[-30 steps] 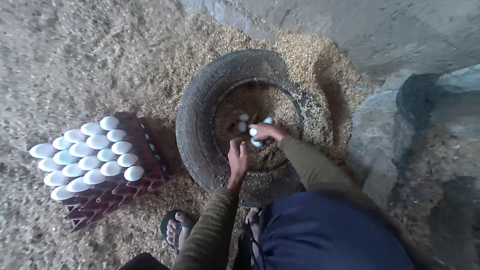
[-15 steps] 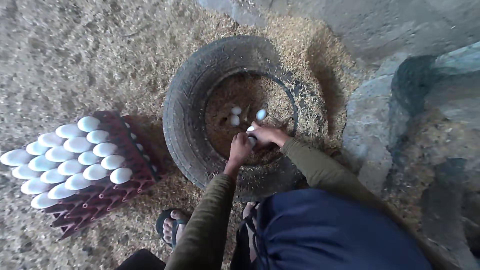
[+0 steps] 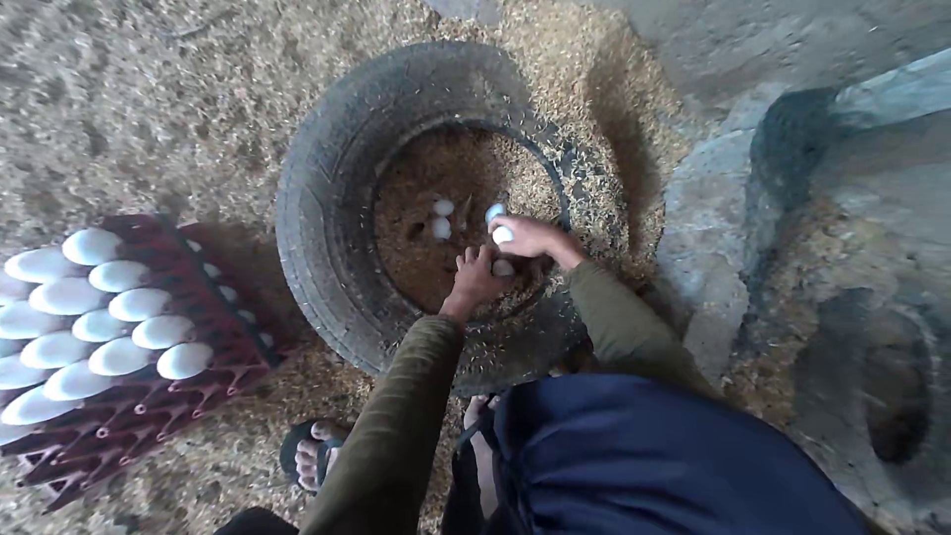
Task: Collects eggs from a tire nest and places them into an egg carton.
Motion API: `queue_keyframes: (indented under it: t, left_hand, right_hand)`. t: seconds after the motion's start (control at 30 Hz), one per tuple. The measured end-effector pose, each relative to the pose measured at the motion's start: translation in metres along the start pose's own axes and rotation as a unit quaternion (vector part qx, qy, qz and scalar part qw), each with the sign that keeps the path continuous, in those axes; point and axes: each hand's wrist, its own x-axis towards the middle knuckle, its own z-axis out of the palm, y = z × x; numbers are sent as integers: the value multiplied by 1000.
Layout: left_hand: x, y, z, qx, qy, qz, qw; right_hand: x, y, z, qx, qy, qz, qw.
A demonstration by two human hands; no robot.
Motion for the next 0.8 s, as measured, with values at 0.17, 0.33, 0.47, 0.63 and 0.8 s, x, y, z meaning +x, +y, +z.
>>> queue_keyframes:
  t: [0.17, 0.33, 0.47, 0.63, 0.8]
  left_hand:
    - [4, 12, 14, 67, -4, 11, 998]
    - [3, 22, 20, 111, -18, 5, 994]
    - [-6, 19, 27, 175, -15, 23, 984]
    - [-14, 18, 32, 201, -26, 40, 978]
    - [-18, 19, 34, 185, -30, 29, 982]
  right_hand:
    - [-15, 2, -28, 259, 127, 116, 950]
    - [17, -3, -20, -13, 174, 114, 978]
    - [48, -16, 4, -186, 86, 39, 978]
    - [60, -26, 4, -275, 13, 136, 952]
    - [54, -28, -4, -272, -18, 153, 950]
